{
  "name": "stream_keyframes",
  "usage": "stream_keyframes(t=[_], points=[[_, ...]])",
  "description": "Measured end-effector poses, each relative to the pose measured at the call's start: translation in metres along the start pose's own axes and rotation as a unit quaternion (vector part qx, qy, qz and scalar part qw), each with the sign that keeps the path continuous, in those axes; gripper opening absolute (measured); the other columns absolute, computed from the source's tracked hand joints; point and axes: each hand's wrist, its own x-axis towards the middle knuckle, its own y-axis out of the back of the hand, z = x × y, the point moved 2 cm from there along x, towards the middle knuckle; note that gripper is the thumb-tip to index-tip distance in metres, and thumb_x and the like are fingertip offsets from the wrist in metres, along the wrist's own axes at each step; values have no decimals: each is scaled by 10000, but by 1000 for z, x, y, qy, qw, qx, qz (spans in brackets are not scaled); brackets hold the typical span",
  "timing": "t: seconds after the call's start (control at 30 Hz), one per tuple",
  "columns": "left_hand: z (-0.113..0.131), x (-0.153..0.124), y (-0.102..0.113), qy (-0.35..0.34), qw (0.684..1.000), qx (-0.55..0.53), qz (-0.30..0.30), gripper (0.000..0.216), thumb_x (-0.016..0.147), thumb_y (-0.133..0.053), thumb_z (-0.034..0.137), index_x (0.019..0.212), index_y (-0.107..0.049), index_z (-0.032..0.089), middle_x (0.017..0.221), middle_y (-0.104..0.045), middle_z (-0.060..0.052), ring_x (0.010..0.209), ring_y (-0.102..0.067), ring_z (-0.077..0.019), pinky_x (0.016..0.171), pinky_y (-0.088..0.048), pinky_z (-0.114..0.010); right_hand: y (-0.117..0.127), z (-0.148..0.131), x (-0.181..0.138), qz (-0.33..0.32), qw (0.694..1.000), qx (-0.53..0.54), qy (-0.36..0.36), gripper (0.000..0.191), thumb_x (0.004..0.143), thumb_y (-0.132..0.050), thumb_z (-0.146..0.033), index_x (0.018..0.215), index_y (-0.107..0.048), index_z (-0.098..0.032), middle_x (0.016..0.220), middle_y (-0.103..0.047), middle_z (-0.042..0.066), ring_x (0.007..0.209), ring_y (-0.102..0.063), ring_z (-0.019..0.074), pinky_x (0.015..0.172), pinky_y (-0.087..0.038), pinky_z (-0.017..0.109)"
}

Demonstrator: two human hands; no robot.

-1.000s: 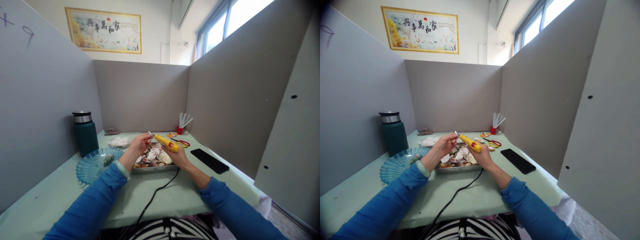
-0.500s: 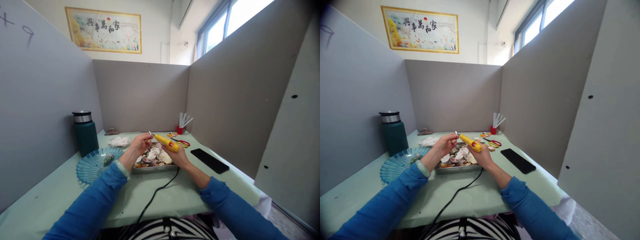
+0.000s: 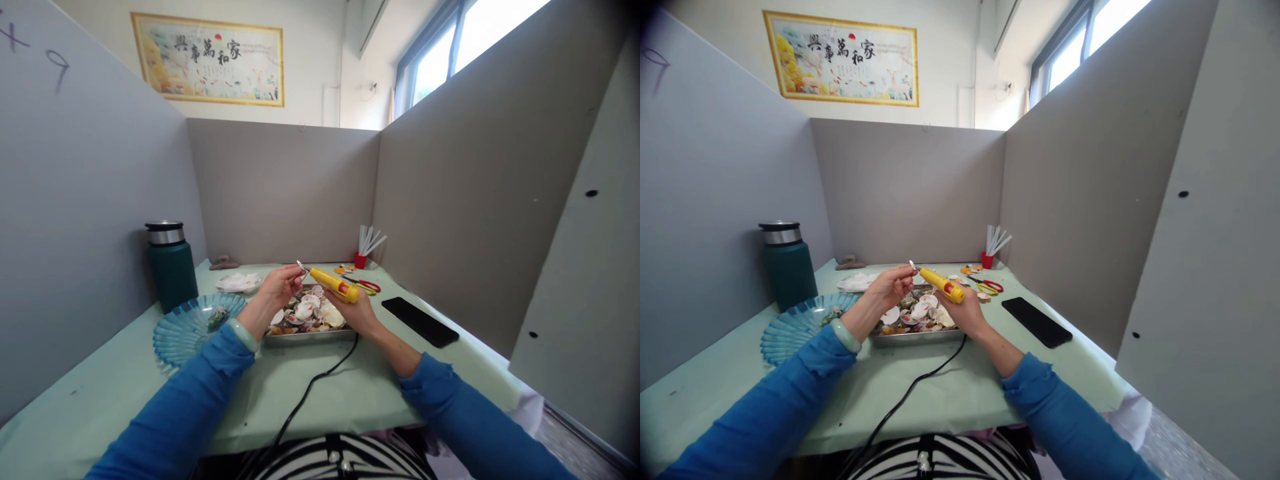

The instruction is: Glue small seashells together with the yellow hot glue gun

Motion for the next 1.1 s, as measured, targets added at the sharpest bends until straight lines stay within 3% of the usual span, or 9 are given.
stream_keyframes(t=[0.73, 1.1], points=[[1, -7, -6, -26, 999, 28, -2, 136, 649, -702, 96, 734, -596, 103, 554, -549, 22, 443, -477, -51, 465, -431, -191, 0, -4, -1, -2, 999, -30, 23, 275, 783, -602, -411, 838, -676, -152, 738, -660, 34, 614, -567, 150, 600, -458, 250], [0, -6, -5, -22, 999, 29, -4, 148, 633, -727, 113, 716, -605, 105, 599, -592, 0, 444, -473, -44, 468, -425, -192, 0, -3, -2, 2, 999, -30, 13, 299, 775, -613, -438, 841, -681, -154, 732, -663, 38, 616, -573, 158, 589, -462, 253]])
